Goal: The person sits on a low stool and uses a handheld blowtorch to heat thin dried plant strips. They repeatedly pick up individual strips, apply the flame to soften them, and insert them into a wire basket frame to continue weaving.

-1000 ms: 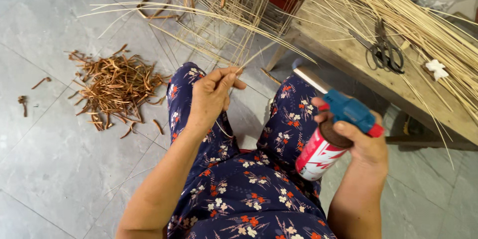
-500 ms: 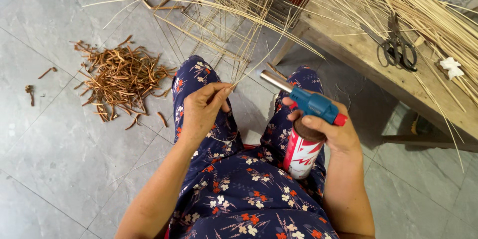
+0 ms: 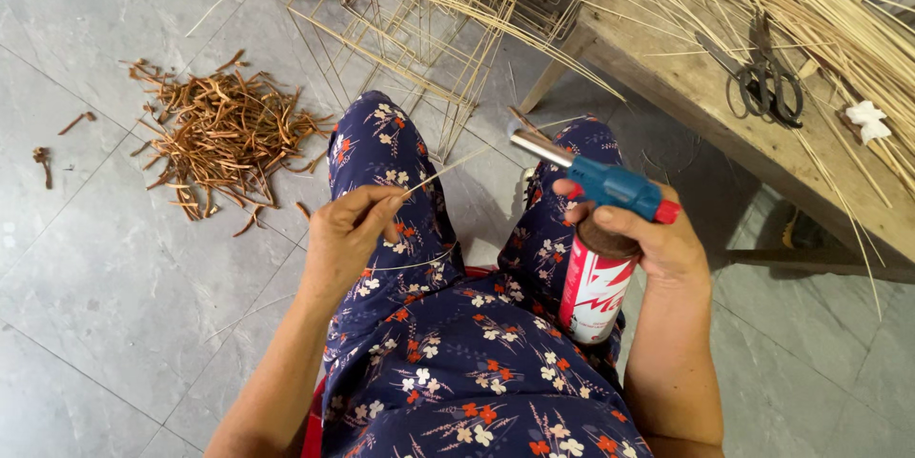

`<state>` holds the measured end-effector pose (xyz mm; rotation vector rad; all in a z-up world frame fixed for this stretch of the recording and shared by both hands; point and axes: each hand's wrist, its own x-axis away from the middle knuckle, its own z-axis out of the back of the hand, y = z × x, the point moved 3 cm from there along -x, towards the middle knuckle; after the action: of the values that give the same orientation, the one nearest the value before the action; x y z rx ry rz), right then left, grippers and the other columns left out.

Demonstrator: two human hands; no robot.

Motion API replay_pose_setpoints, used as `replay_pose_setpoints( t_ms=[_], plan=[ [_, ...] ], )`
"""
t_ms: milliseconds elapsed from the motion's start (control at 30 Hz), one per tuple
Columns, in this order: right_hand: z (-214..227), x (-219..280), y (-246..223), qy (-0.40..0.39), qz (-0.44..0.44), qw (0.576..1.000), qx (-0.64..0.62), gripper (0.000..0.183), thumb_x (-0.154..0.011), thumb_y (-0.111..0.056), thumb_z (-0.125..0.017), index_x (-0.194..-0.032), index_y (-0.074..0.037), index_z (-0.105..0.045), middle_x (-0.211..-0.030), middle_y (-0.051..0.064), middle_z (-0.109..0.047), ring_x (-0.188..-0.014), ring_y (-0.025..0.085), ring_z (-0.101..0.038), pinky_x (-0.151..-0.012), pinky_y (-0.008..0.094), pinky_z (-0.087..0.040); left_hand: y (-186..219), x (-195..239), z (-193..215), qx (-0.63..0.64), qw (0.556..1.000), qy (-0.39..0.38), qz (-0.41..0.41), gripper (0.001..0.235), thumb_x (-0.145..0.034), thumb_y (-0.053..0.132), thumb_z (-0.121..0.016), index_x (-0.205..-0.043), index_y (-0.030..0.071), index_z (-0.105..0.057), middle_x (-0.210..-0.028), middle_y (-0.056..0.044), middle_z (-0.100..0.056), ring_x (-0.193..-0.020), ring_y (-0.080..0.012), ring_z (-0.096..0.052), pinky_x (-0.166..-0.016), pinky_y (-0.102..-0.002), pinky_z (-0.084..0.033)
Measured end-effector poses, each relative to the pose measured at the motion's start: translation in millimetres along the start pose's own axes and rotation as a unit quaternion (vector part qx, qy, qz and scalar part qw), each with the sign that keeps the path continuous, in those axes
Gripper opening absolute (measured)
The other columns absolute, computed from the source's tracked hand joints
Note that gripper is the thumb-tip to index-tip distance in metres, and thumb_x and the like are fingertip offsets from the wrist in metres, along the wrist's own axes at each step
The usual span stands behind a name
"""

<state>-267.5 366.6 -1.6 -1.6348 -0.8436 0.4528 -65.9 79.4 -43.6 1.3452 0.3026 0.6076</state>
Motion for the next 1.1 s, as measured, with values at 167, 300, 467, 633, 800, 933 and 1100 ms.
replay_pose_setpoints(
  t_ms=[167, 300, 467, 633, 800, 933, 1100],
  plan=[
    [-3, -13, 8, -0.009, -0.035, 0.999, 0.024, 0.048, -0.079, -0.009, -0.077, -0.125, 0.006, -0.070, -0.118, 0.019, -0.075, -0.093, 0.024, -0.073, -0.084, 0.036, -0.059, -19, 11, 19, 0.022, 0.999, 0.004, 0.036, 0.019, -0.099, 0.015, -0.065, -0.108, 0.005, -0.077, -0.065, 0.000, -0.066, -0.057, -0.0029, -0.053, -0.051, -0.021, -0.040],
    [1, -20, 11, 0.002, -0.032, 0.999, 0.029, 0.042, -0.084, -0.009, -0.076, -0.121, 0.008, -0.071, -0.119, 0.019, -0.075, -0.093, 0.025, -0.074, -0.086, 0.038, -0.060, -40, 17, 38, 0.069, 0.994, -0.007, 0.083, 0.018, -0.099, 0.016, -0.064, -0.106, 0.004, -0.076, -0.073, 0.001, -0.070, -0.053, -0.0025, -0.048, -0.046, -0.020, -0.035],
    [7, -14, 8, 0.039, -0.024, 0.999, -0.012, 0.044, -0.083, -0.009, -0.076, -0.124, 0.005, -0.069, -0.118, 0.021, -0.074, -0.092, 0.026, -0.074, -0.084, 0.040, -0.061, -66, 24, 67, 0.195, 0.977, -0.041, 0.076, 0.020, -0.100, 0.017, -0.062, -0.111, 0.004, -0.073, -0.075, 0.002, -0.066, -0.051, -0.0015, -0.036, -0.045, -0.020, -0.025],
    [9, -8, 3, 0.042, -0.018, 0.999, -0.023, 0.044, -0.082, -0.012, -0.077, -0.121, 0.005, -0.068, -0.120, 0.024, -0.073, -0.095, 0.028, -0.074, -0.084, 0.042, -0.061, -100, 24, 92, 0.078, 0.995, 0.002, 0.069, 0.025, -0.109, 0.020, -0.059, -0.120, 0.006, -0.077, -0.069, 0.002, -0.050, -0.060, -0.0021, -0.037, -0.052, -0.020, -0.027],
    [0, -12, 2, 0.020, -0.030, 0.999, -0.001, 0.046, -0.080, -0.013, -0.077, -0.122, 0.005, -0.069, -0.119, 0.023, -0.073, -0.095, 0.027, -0.074, -0.085, 0.041, -0.061, -129, 21, 99, -0.009, 0.991, 0.013, 0.135, 0.026, -0.101, 0.017, -0.058, -0.116, 0.005, -0.075, -0.087, 0.000, -0.070, -0.065, -0.0055, -0.052, -0.053, -0.023, -0.040],
    [-5, -23, 4, 0.010, -0.027, 1.000, -0.002, 0.043, -0.082, -0.011, -0.076, -0.120, 0.006, -0.070, -0.120, 0.023, -0.074, -0.095, 0.026, -0.073, -0.086, 0.040, -0.060, -117, 5, 88, -0.095, 0.995, 0.023, 0.037, 0.030, -0.101, 0.015, -0.053, -0.126, 0.009, -0.069, -0.097, -0.006, -0.077, -0.074, -0.0133, -0.064, -0.068, -0.028, -0.055],
    [-8, -30, 7, 0.018, -0.030, 0.999, 0.001, 0.042, -0.080, -0.009, -0.077, -0.119, 0.005, -0.071, -0.119, 0.022, -0.074, -0.095, 0.026, -0.074, -0.087, 0.039, -0.060, -89, -12, 68, -0.258, 0.955, 0.050, 0.138, 0.035, -0.101, 0.032, -0.063, -0.134, 0.021, -0.064, -0.092, -0.015, -0.075, -0.083, -0.0289, -0.072, -0.077, -0.041, -0.054]
  ],
)
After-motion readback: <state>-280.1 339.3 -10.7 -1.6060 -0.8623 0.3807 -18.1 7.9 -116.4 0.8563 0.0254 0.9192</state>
